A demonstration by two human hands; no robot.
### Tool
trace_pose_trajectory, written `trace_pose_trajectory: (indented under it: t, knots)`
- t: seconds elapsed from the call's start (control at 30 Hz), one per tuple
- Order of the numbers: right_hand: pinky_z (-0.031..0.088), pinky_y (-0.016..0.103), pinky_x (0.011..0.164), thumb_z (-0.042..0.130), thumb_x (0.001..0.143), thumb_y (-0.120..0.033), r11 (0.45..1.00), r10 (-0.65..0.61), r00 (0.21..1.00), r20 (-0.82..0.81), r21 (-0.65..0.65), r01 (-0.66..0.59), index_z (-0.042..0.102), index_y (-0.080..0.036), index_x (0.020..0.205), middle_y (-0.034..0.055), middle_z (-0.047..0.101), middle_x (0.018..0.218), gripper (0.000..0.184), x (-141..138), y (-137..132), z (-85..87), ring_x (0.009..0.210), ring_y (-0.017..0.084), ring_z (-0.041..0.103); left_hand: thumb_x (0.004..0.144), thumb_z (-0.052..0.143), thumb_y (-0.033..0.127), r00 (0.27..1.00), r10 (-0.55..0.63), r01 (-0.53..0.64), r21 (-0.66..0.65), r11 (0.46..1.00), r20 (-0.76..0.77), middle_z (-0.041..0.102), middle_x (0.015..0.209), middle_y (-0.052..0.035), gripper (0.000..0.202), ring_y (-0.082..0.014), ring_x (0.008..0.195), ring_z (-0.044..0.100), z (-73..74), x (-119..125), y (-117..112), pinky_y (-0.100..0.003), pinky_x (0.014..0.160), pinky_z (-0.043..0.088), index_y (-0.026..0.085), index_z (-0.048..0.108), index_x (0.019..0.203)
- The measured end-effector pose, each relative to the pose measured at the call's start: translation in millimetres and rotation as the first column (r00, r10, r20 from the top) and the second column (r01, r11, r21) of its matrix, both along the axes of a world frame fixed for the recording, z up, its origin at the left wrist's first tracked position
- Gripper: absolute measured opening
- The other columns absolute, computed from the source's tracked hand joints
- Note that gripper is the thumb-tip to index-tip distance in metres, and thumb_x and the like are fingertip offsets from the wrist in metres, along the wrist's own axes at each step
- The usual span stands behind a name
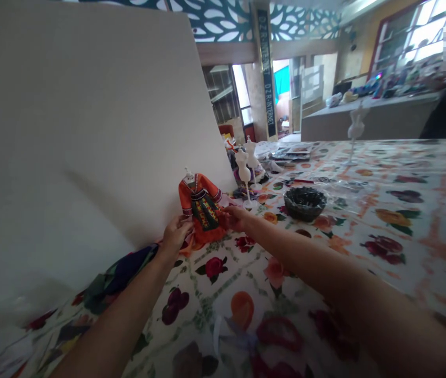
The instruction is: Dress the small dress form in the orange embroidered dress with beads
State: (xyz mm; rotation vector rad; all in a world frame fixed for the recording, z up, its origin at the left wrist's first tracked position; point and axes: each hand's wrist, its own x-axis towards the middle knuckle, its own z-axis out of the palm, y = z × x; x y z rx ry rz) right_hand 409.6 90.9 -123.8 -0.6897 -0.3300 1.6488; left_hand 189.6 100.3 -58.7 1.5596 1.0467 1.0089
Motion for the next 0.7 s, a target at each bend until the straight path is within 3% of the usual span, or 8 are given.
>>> trace_pose_trajectory:
  t: [0.17, 0.47, 0.6, 0.7]
  knots:
    - [0.057, 0.044, 0.090, 0.063, 0.098, -0.036, 0.995, -0.057, 0.998, -0.011, -0.087, 0.056, 0.059, -0.016, 0.130, 0.0105, 0.062, 0.128, 0.037, 8.9, -2.1, 10.0, 0.108, 0.023, 0.065, 0.071, 0.069, 0.021, 1.000, 0.015, -0.015, 0.008, 1.000, -0.022, 0.075, 0.089, -0.0042, 0.032, -0.0164, 0.078, 0.071, -3.2, -1.2, 1.6, -0.021, 0.062, 0.054, 0.019, 0.068, 0.103]
    - [0.059, 0.038, 0.082, 0.063, 0.098, -0.034, 0.995, -0.057, 0.998, 0.016, -0.081, 0.058, 0.061, -0.015, 0.125, 0.0090, 0.065, 0.120, 0.033, 18.9, -39.2, 34.5, 0.098, 0.020, 0.067, 0.077, 0.068, 0.025, 0.998, 0.017, -0.016, 0.014, 1.000, -0.061, 0.074, 0.094, -0.0069, 0.039, -0.0174, 0.078, 0.072, -11.0, -4.9, 5.8, -0.022, 0.060, 0.053, 0.019, 0.065, 0.115]
    - [0.054, 0.022, 0.058, 0.062, 0.099, -0.030, 0.995, -0.052, 0.995, 0.089, -0.080, 0.059, 0.063, -0.013, 0.108, 0.0015, 0.065, 0.092, 0.020, 14.2, -56.5, 44.8, 0.068, 0.009, 0.061, 0.079, 0.067, 0.030, 0.997, 0.022, -0.018, 0.046, 0.999, -0.078, 0.073, 0.096, -0.0085, 0.042, -0.0199, 0.080, 0.072, -12.0, -10.6, 7.6, -0.025, 0.062, 0.055, 0.018, 0.062, 0.120]
    - [0.043, 0.014, 0.044, 0.056, 0.100, -0.020, 0.994, -0.059, 0.978, 0.202, -0.078, 0.076, 0.059, -0.012, 0.087, -0.0052, 0.053, 0.066, 0.016, 9.6, -68.9, 48.8, 0.048, 0.004, 0.048, 0.080, 0.066, 0.031, 0.995, 0.053, -0.044, 0.101, 0.994, -0.085, 0.072, 0.105, -0.0105, 0.043, -0.0232, 0.090, 0.072, -6.9, -15.3, 12.7, -0.031, 0.070, 0.057, 0.018, 0.061, 0.120]
